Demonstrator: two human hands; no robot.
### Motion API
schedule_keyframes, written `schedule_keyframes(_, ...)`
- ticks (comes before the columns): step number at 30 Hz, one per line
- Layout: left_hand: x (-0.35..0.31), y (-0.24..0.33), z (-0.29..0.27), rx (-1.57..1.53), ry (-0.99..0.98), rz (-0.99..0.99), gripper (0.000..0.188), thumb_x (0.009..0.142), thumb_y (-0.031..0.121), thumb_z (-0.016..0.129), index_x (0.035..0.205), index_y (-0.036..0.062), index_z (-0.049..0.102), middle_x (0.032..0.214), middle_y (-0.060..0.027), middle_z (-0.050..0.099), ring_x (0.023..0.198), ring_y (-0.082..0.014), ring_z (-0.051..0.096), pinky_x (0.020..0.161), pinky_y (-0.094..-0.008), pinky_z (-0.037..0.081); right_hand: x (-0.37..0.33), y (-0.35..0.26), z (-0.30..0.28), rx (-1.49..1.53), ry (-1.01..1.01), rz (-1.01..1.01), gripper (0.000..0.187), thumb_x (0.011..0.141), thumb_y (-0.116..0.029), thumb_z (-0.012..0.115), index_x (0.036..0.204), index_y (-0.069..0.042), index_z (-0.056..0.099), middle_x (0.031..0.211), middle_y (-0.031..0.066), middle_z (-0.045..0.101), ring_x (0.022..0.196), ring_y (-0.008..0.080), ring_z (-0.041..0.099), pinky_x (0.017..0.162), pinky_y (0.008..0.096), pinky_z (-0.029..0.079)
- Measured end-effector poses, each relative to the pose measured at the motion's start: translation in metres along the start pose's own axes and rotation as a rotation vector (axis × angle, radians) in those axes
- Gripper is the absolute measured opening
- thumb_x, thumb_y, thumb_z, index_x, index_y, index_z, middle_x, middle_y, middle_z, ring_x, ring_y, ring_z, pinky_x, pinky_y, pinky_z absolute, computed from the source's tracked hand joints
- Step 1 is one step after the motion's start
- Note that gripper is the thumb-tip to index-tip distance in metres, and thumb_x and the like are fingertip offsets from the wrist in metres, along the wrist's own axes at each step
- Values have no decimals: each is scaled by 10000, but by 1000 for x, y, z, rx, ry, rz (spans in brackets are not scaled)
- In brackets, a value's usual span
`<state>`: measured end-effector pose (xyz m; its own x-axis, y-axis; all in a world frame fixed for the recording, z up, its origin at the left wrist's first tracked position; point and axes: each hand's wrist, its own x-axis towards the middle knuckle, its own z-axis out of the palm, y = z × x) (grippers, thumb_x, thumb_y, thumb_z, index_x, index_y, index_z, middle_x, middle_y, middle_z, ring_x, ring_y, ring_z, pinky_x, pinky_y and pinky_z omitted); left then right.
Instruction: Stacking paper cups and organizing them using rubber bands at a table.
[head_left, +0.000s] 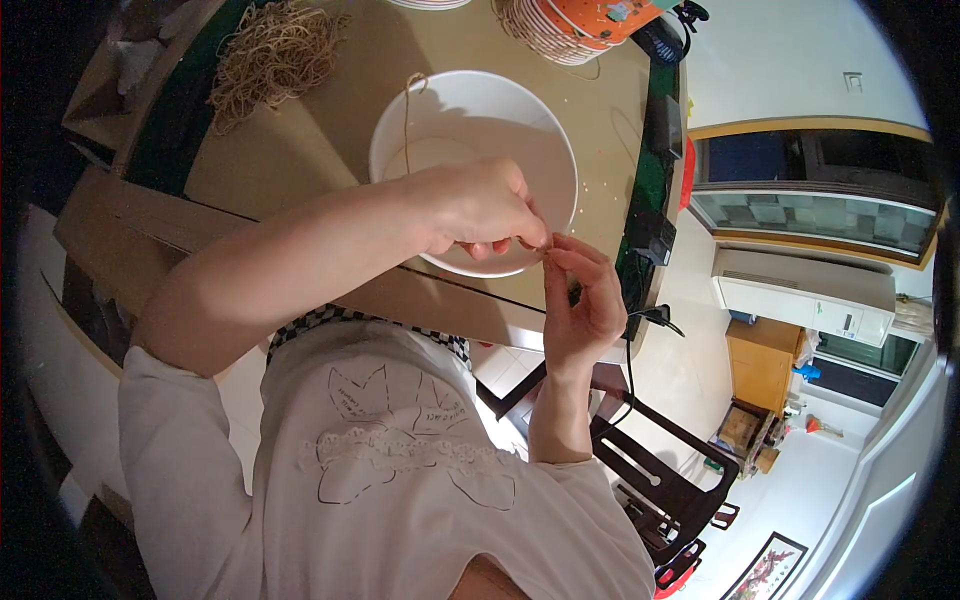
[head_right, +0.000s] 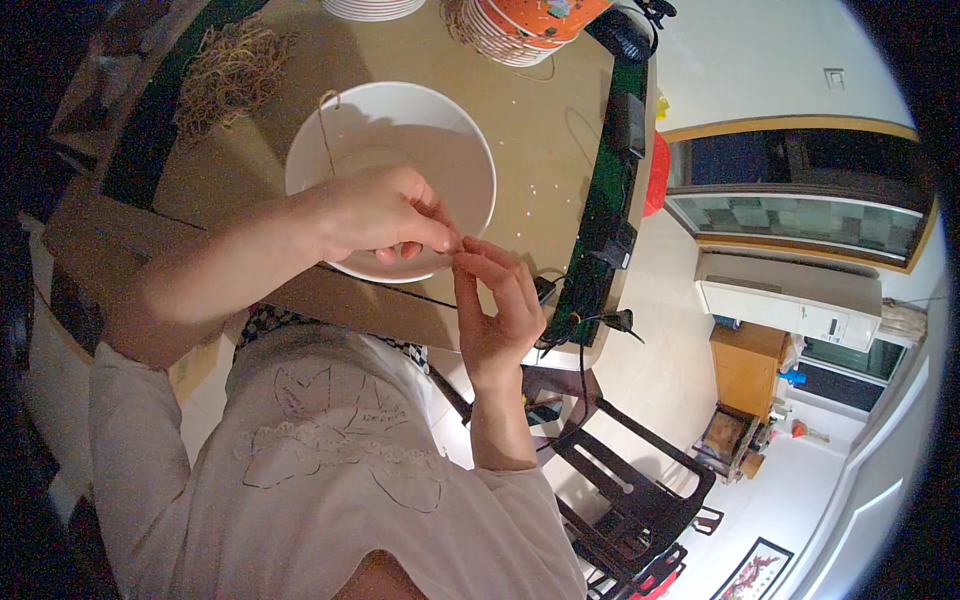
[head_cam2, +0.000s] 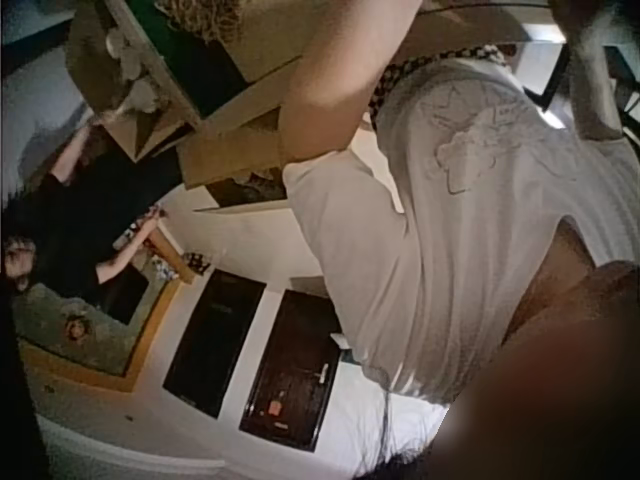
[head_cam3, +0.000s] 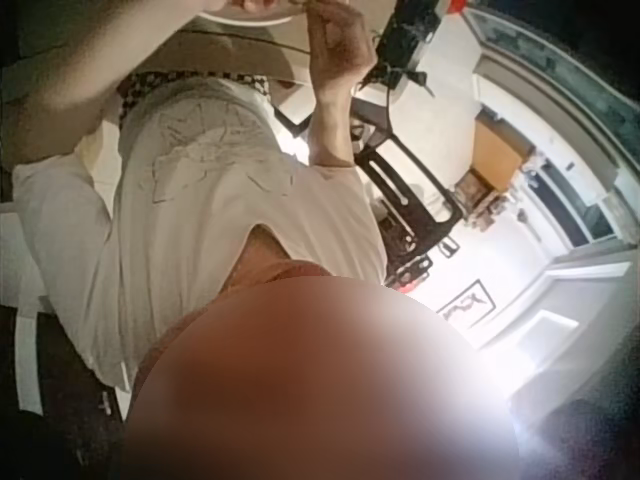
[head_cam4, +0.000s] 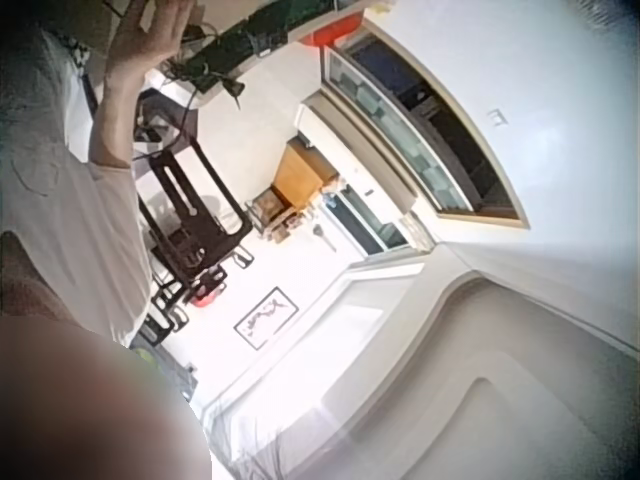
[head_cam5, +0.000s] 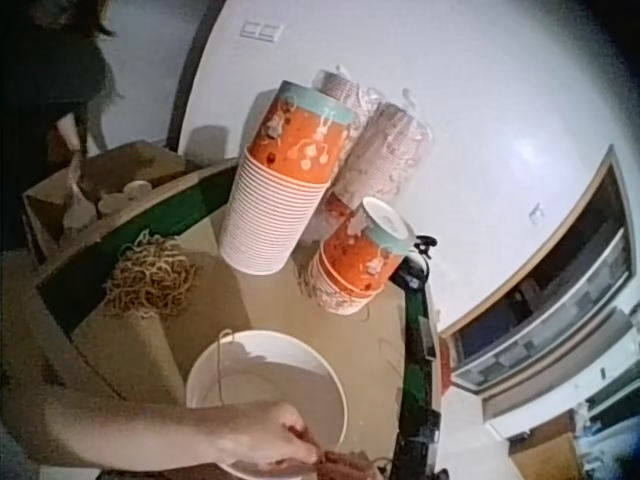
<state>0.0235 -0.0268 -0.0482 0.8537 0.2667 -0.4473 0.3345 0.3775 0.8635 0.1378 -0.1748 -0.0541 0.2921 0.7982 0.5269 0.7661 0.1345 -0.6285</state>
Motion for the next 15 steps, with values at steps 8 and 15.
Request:
schedule_keyframes(8,-8,8,3,105,8,62,203,769,132,694,920,-2,672,690,-13,597,572,-62,490,476,-208,372,3,-1,-1,-18,0,22,208,715,112,692,876,-7,634,918,135,669,860,230,652,742,296,508)
schedule_keyframes(15,-7,0,3,250,106,172,183,764,150,693,897,25,701,730,-33,635,643,-91,555,581,-241,441,5,-6,-2,31,12,198,183,741,89,690,890,-1,636,890,103,631,731,152,601,660,244,480)
